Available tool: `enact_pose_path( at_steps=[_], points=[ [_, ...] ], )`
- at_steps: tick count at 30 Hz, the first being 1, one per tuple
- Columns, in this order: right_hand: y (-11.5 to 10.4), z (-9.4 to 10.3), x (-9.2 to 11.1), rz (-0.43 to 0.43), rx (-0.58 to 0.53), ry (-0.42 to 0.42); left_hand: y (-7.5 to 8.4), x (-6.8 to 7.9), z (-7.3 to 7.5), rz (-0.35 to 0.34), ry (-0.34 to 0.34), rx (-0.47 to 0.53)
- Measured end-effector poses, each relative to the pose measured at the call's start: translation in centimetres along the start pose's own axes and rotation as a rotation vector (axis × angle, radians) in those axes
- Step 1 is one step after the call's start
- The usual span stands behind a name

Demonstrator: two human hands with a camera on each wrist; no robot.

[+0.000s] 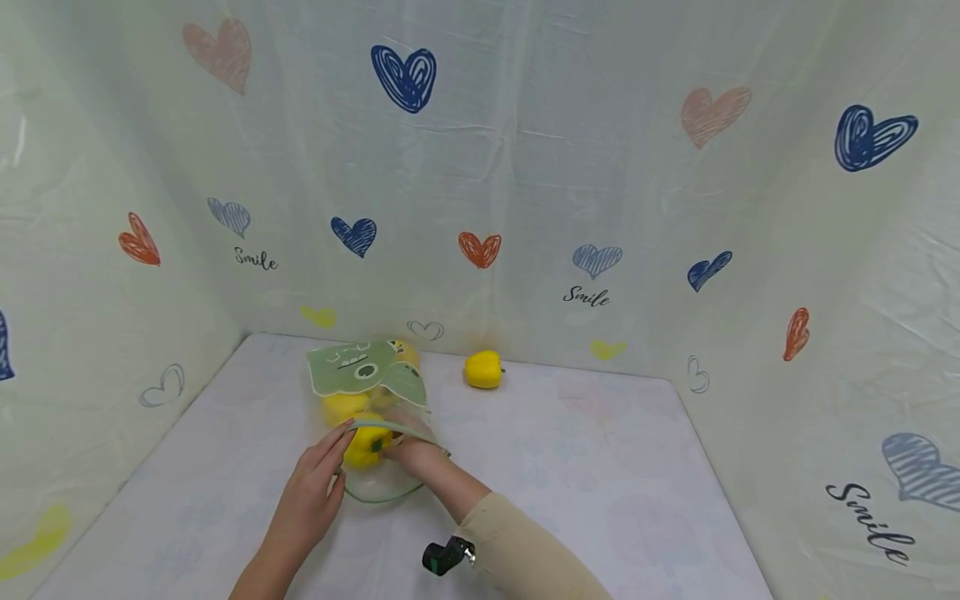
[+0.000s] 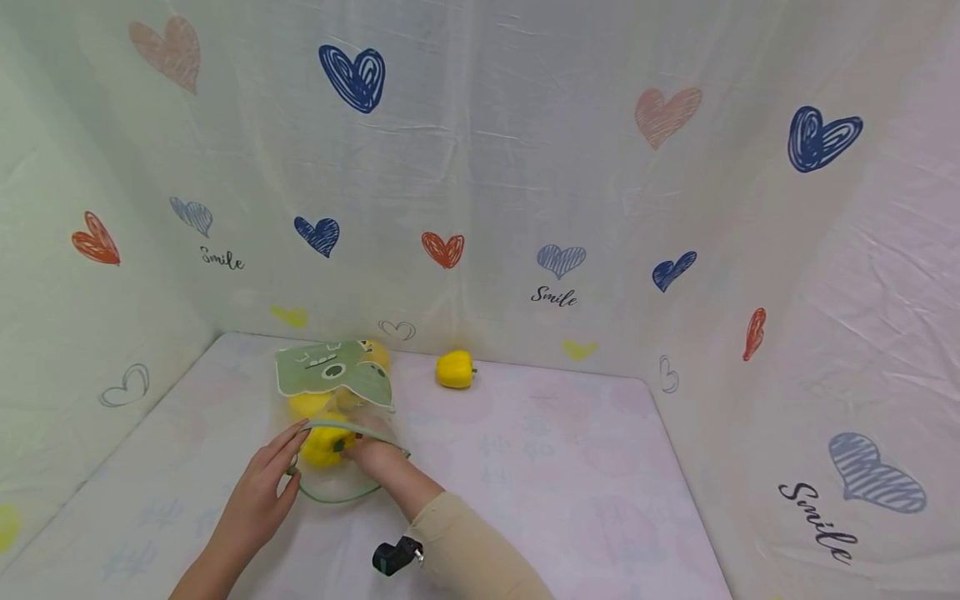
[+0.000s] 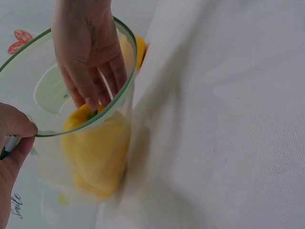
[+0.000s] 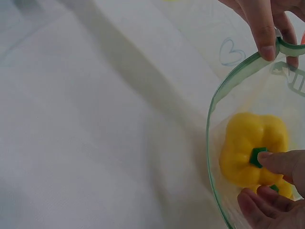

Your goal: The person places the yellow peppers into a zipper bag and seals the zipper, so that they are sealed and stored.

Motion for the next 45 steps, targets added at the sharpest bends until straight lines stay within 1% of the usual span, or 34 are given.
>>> enact_pose_path(
  at_steps=[4,5,9,12,16,19,23,25,28,33,40,45],
  points=[
    [0.4,-0.3,-0.7,-0.027,0.053,0.031,0.1,0.0,0.0,-0.007,0.016,0.016],
    [0.5,-0.4,-0.8,-0.023,0.074,0.041,0.1,0.0,0.1,-0.011,0.023,0.022],
    [0.7,-0.6,-1.5,0.033,0.113,0.062,0.2,-0.1,0.1,-0.02,0.041,0.031],
    [0.6,-0.7,-1.9,0.102,0.118,0.064,0.3,-0.1,0.1,-0.013,0.039,0.028],
    [0.6,-0.7,-2.0,0.126,0.136,0.057,0.2,-0.1,0.1,0.0,0.03,0.03],
    [0.6,-0.8,-1.9,0.081,0.14,0.053,0.2,-0.1,0.1,0.005,0.023,0.028],
    [0.7,-1.0,-1.9,0.008,0.171,0.055,0.2,-0.1,0.2,-0.008,0.036,0.03],
    [0.7,-1.3,-2.1,0.004,0.204,0.054,0.3,-0.2,0.3,-0.02,0.048,0.038],
    [1.0,-1.8,-2.4,0.0,0.22,0.062,0.4,-0.3,0.3,-0.023,0.053,0.038],
    [1.3,-2.3,-2.6,-0.041,0.198,0.079,0.6,-0.3,0.4,-0.018,0.048,0.037],
    [-0.1,-1.7,-2.1,-0.006,0.243,0.077,0.5,-0.3,0.4,0.002,0.038,0.023],
    [-0.1,-2.0,-2.3,-0.01,0.273,0.079,0.4,-0.2,0.2,0.003,0.037,0.008]
  ],
)
Point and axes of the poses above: each hand's wrist, its own x-axis away from the middle knuckle, its own z-axis out of the back of the hand, y = z × x, the point moved 4 cm from there along -x, towards the middle knuckle, and after that the axes turned 15 degrees about y, right-handed, at the moved point
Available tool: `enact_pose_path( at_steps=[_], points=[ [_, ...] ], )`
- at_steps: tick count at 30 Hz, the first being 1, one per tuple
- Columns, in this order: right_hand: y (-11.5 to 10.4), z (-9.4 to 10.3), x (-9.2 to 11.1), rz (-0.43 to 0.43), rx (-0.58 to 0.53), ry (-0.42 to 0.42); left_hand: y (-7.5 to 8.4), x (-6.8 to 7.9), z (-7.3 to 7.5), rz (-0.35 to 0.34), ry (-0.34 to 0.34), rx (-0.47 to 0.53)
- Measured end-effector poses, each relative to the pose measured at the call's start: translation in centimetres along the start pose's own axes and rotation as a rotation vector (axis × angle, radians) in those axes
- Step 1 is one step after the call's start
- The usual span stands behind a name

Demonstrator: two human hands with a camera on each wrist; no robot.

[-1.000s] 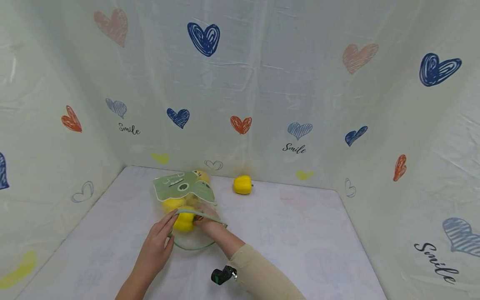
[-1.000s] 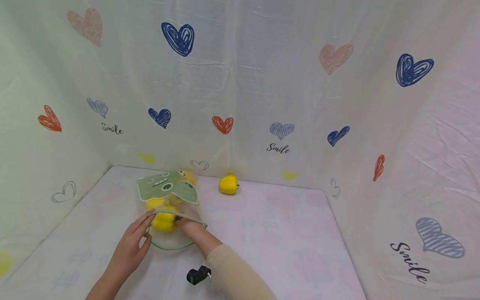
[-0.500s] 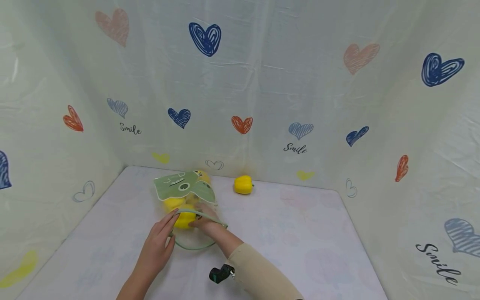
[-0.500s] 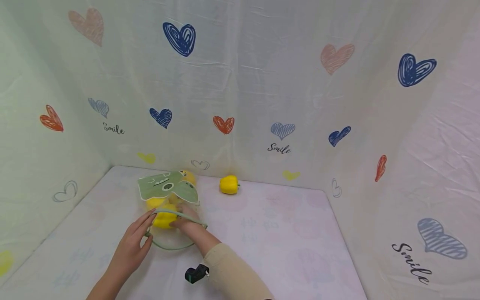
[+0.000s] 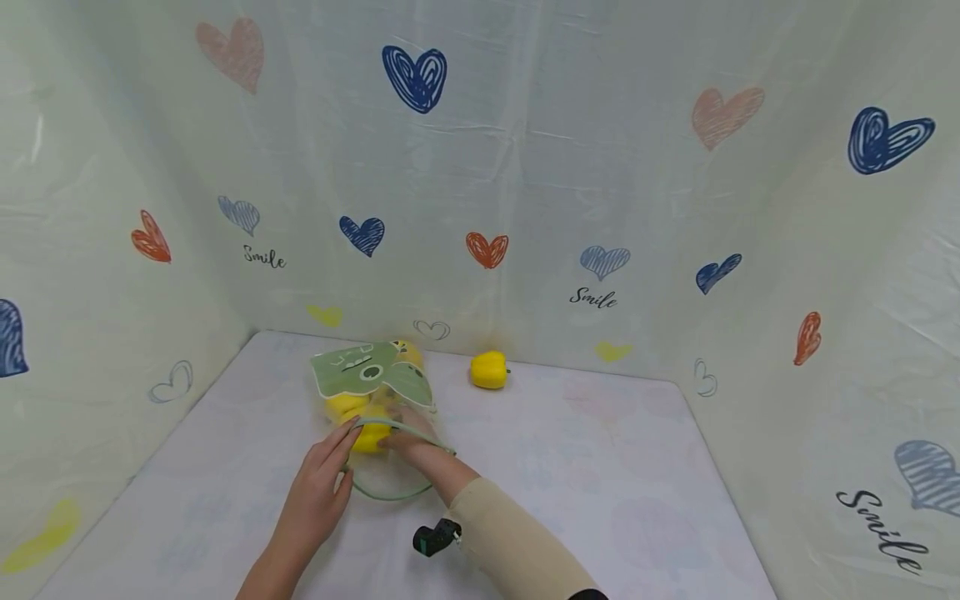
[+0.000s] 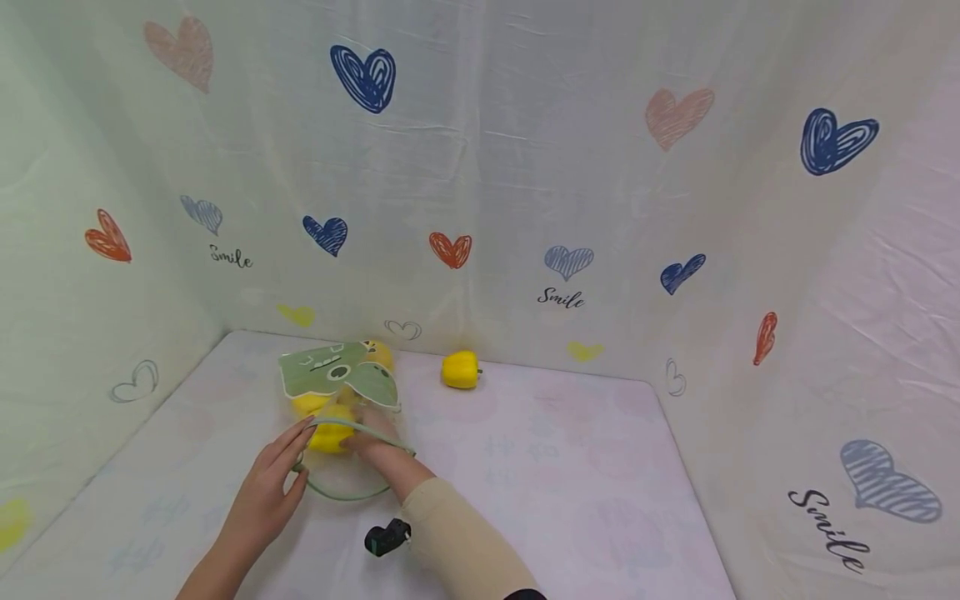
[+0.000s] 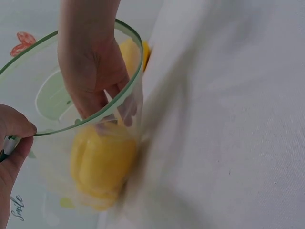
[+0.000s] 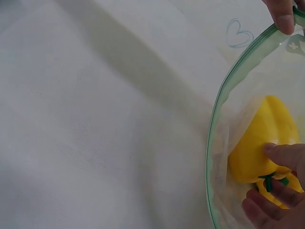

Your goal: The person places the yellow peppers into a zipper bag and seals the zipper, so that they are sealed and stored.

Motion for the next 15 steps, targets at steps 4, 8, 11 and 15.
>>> enact_pose_path(
  at_steps=[4,8,11,15],
  points=[
    [0.0,-0.35,-0.24,0.02,0.014,0.004,-0.04,0.04,-0.12,-0.01,0.005,-0.005],
    [0.04,-0.56,-0.41,0.038,0.019,0.007,0.03,0.03,-0.21,-0.016,0.012,0.0],
    [0.11,-0.56,-0.54,0.055,0.038,0.006,0.13,0.01,-0.26,-0.017,0.014,0.008],
    [0.25,-0.49,-0.72,0.068,0.047,0.011,0.23,-0.02,-0.27,-0.01,0.008,0.005]
  ],
)
Point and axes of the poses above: each hand's wrist, its own x-axis away from the middle knuckle, its own z-axis out of the back of the hand, y = z × x, the point moved 4 cm from there along -x, towards the middle knuckle, and after that the axes turned 15 degrees about y, right-handed, at the moved point
